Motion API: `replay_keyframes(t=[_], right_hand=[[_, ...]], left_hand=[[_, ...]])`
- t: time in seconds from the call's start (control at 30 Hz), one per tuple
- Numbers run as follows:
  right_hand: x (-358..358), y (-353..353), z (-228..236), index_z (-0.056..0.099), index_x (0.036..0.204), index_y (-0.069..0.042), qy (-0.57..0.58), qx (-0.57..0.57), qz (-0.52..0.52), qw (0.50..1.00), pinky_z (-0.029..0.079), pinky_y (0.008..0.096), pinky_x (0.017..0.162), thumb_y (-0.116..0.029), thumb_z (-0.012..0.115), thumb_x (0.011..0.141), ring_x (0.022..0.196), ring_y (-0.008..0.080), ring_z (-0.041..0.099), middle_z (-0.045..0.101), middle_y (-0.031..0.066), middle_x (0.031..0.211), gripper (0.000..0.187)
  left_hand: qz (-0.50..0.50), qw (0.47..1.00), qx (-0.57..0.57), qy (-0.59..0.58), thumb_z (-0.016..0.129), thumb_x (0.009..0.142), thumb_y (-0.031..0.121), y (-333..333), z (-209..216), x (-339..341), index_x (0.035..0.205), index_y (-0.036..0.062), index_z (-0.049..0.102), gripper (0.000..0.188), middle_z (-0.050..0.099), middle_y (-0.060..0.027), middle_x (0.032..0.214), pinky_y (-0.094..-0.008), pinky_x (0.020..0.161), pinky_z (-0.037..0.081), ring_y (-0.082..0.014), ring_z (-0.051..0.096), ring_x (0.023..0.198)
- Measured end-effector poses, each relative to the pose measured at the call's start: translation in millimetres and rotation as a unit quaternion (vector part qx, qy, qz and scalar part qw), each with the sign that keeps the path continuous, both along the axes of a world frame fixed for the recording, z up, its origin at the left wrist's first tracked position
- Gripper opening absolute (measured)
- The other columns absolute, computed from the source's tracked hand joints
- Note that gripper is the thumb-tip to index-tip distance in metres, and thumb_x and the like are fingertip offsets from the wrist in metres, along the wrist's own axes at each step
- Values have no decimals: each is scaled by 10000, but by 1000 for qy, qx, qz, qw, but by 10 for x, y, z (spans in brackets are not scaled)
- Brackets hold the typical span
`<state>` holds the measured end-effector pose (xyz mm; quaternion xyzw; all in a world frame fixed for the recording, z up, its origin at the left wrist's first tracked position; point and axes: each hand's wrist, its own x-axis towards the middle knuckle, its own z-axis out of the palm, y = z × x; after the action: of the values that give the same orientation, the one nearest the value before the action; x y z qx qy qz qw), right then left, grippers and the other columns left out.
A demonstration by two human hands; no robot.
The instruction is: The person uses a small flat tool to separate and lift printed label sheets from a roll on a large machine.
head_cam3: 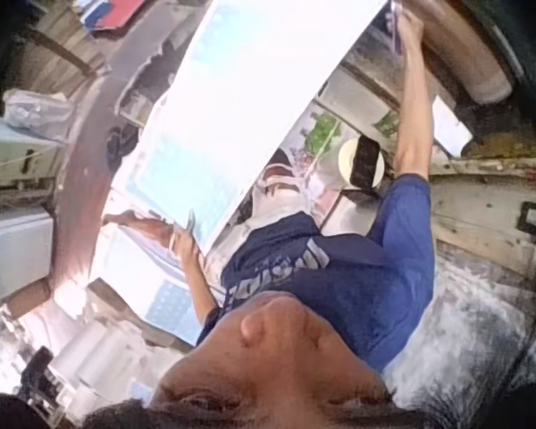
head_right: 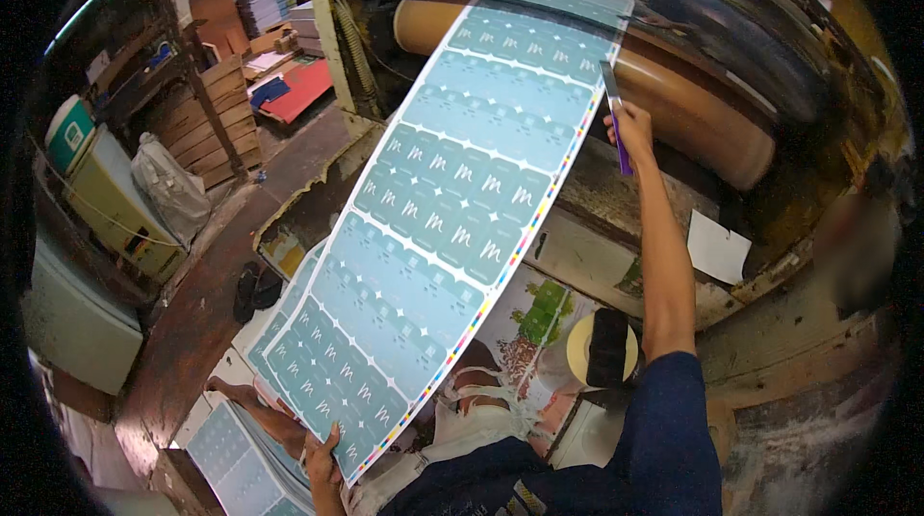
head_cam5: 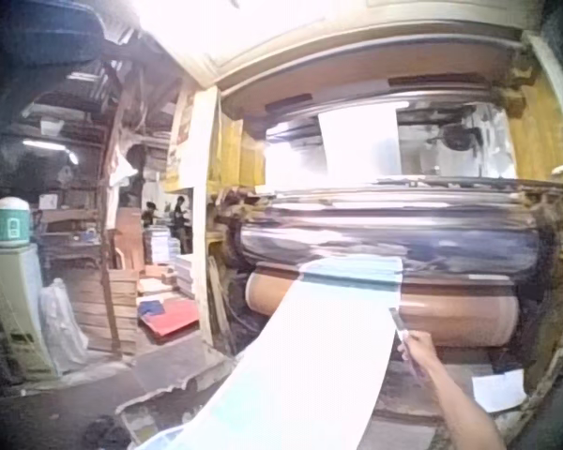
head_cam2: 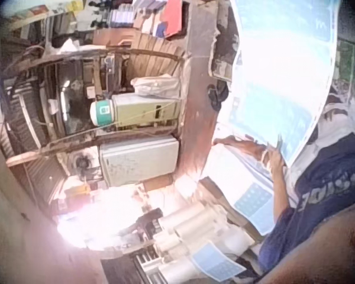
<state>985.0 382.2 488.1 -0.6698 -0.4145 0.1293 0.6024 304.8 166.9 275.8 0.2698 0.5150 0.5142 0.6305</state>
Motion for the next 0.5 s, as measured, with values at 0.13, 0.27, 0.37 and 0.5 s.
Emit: replay_keyframes(t=[0.13, 0.27, 0.37, 0.5], right_hand=[[-137, -155, -329, 645, 1011, -42, -23, -36, 49, 998, 428, 229, 447, -296, 539, 981, 504, 81, 536, 604, 24, 709, 276], [-290, -178, -494, 615, 1129, -27, -3, 9, 75, 997, 480, 279, 488, -196, 587, 948, 569, 142, 598, 588, 56, 712, 249], [-376, -173, -483, 580, 1210, -64, -402, 139, -144, 893, 512, 341, 598, -37, 692, 807, 707, 239, 641, 594, 102, 872, 420], [-368, -135, -155, 545, 1257, -113, -509, 58, -146, 847, 530, 436, 722, 101, 704, 643, 843, 346, 640, 514, 115, 1123, 670]], left_hand=[[-2, 999, -31, -9, 664, 849, 3, -105, 67, -79, 1285, -30, 451, 486, 619, -154, 1129, -356, 821, 533, -248, 634, 954], [31, 999, -37, 6, 659, 849, 1, -267, 11, -169, 1282, -27, 449, 482, 615, -157, 1129, -359, 827, 533, -252, 631, 963], [50, 999, -13, -3, 654, 851, 8, -423, -49, -309, 1284, -23, 443, 483, 602, -156, 1156, -363, 850, 526, -246, 619, 996], [80, 995, -46, 31, 650, 853, 16, -621, -1, -335, 1345, -13, 398, 554, 567, -164, 1220, -368, 902, 500, -251, 590, 1068]])
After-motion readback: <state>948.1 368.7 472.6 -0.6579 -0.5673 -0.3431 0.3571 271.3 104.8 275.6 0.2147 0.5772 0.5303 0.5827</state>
